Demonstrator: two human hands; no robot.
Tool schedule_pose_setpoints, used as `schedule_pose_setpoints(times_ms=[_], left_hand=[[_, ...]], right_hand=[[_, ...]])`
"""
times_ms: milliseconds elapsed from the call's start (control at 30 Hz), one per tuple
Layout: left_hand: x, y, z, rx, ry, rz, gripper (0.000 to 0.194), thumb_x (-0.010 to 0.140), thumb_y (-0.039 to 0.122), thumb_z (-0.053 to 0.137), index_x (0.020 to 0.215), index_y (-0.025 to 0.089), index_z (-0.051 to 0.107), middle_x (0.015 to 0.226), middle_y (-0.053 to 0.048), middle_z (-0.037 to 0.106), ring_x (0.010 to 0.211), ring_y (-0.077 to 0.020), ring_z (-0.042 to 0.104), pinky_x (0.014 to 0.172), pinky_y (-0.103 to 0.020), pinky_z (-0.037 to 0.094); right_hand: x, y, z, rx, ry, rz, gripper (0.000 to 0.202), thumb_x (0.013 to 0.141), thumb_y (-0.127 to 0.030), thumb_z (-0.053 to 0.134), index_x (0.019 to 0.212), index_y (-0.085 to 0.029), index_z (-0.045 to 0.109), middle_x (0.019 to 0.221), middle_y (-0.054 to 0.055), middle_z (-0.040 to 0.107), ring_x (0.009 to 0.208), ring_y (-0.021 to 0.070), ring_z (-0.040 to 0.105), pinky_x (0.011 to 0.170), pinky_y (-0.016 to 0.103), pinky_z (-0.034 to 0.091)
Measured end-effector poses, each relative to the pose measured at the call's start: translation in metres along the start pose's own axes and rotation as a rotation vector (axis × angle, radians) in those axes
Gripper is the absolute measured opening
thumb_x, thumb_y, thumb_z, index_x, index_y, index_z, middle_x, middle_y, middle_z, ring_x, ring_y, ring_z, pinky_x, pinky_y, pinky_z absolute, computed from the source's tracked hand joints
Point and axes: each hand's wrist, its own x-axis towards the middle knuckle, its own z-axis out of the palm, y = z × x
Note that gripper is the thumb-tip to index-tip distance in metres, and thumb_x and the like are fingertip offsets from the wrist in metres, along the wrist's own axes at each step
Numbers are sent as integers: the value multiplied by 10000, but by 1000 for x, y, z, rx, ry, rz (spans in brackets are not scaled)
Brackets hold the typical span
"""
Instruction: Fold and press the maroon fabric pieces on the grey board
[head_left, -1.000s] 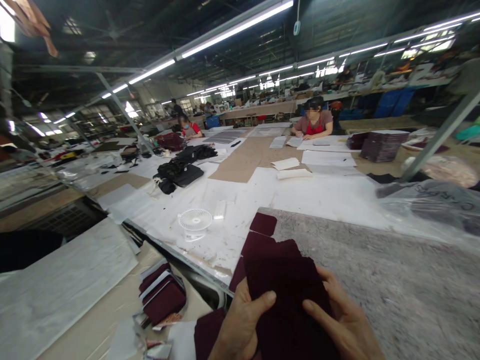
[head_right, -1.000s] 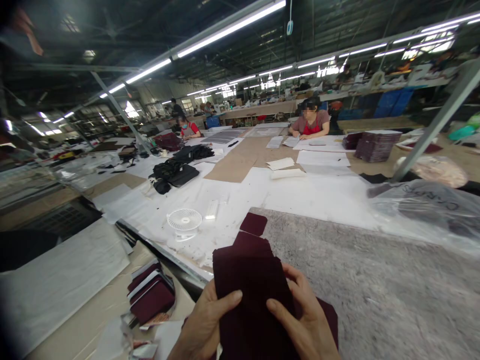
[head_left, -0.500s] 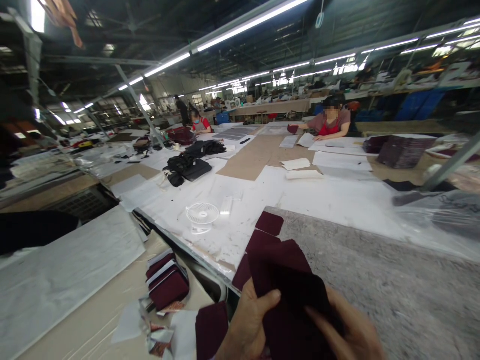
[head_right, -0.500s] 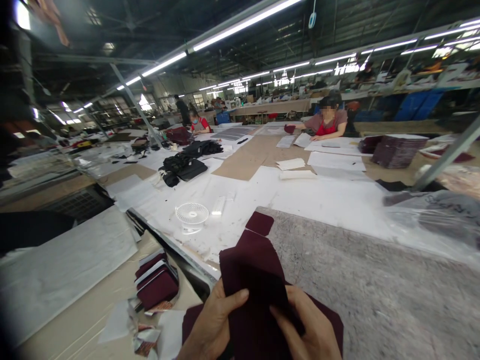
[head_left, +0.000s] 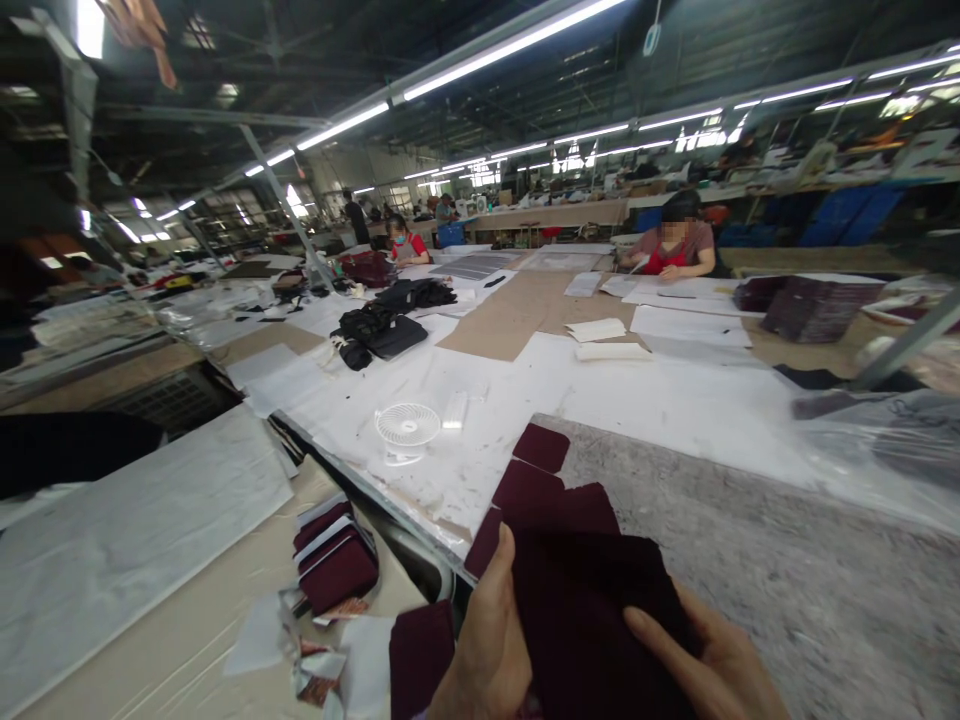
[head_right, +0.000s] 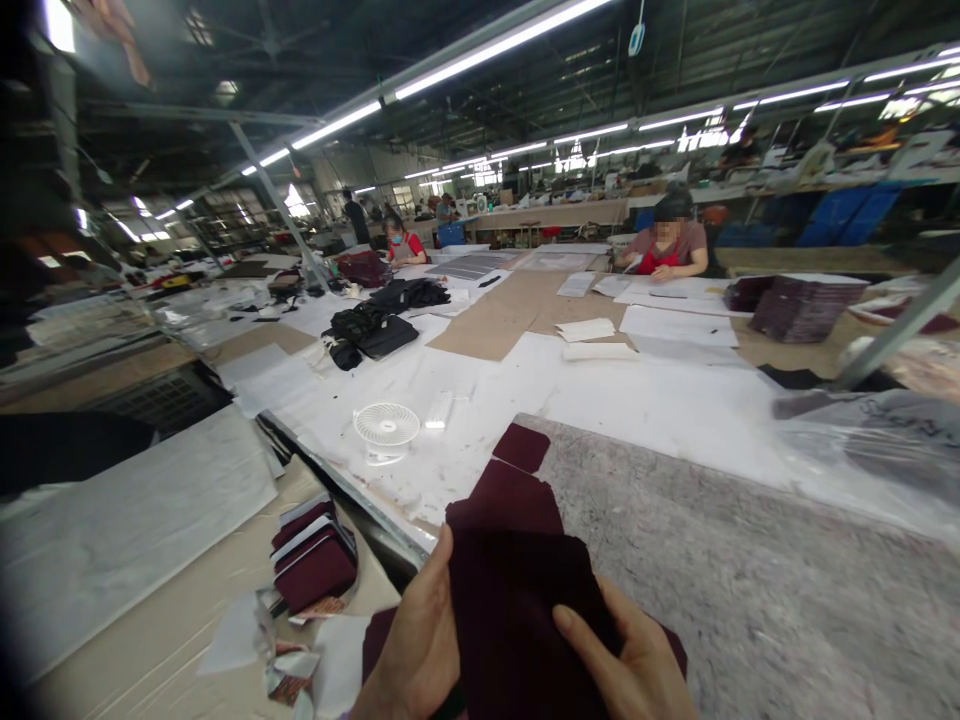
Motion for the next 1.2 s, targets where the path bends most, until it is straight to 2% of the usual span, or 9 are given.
schedule_pose_setpoints(times_ms=[100, 233, 533, 733, 867, 933, 1100, 1200], left_hand=[[2, -1, -4, -41, -66, -48, 584, 780, 498, 577, 1281, 205, 516, 1258, -86, 610, 1226, -302, 492, 1074, -452, 336], [4, 0, -5, -109, -129, -70, 518, 827, 469, 525, 1273, 205, 521, 1222, -85, 634, 1183, -285, 533, 1070, -458, 332], [8, 6, -2, -200, -287, -173, 491, 880, 471, 421, 1221, 150, 568, 1162, -117, 664, 1168, -282, 547, 1051, -456, 348], [4, 16, 3, -214, -259, -99, 447, 873, 464, 448, 1183, 180, 603, 1190, -83, 655, 1186, -267, 534, 1066, -431, 340], [1, 23, 6, -203, -302, -128, 473, 866, 486, 446, 1122, 142, 645, 1179, -102, 660, 1202, -284, 517, 1072, -438, 333], [0, 21, 7, -179, -269, -134, 463, 858, 477, 469, 1136, 146, 637, 1185, -100, 657, 1212, -282, 509, 1078, -436, 328], [-4, 13, 6, -98, -113, 43, 513, 820, 464, 546, 1264, 207, 533, 1251, -79, 616, 1221, -276, 501, 1093, -438, 310], [-6, 12, 5, -70, -116, 61, 540, 815, 459, 558, 1295, 217, 500, 1278, -80, 596, 1221, -282, 499, 1095, -444, 306]], right_hand=[[1, -4, -3, -23, -67, -3, 400, 690, -500, 668, 976, -222, 703, 912, 24, 753, 822, 268, 689, 702, 297, 583], [1, -11, -6, -14, -101, 6, 401, 693, -499, 665, 966, -209, 708, 899, 33, 754, 830, 278, 688, 710, 313, 585], [-1, -8, -8, 52, -155, 45, 443, 750, -501, 622, 1091, -220, 651, 1019, 47, 728, 928, 287, 665, 822, 348, 550], [0, -3, -12, 30, -225, 76, 459, 764, -504, 603, 1130, -229, 628, 1029, 46, 723, 929, 295, 662, 829, 375, 546], [0, -10, -11, 53, -256, 83, 438, 763, -499, 608, 1102, -224, 643, 968, 40, 736, 906, 296, 668, 793, 370, 554], [1, -14, -8, 77, -283, 77, 425, 765, -490, 611, 1091, -220, 650, 992, 46, 731, 930, 300, 662, 812, 376, 548], [8, -10, -1, 61, -130, -34, 475, 716, -470, 672, 1142, -264, 629, 1195, 44, 652, 1091, 302, 595, 973, 391, 464], [9, -7, 0, 89, -136, -16, 513, 707, -452, 688, 1180, -270, 608, 1190, 48, 656, 1117, 306, 581, 957, 390, 478]])
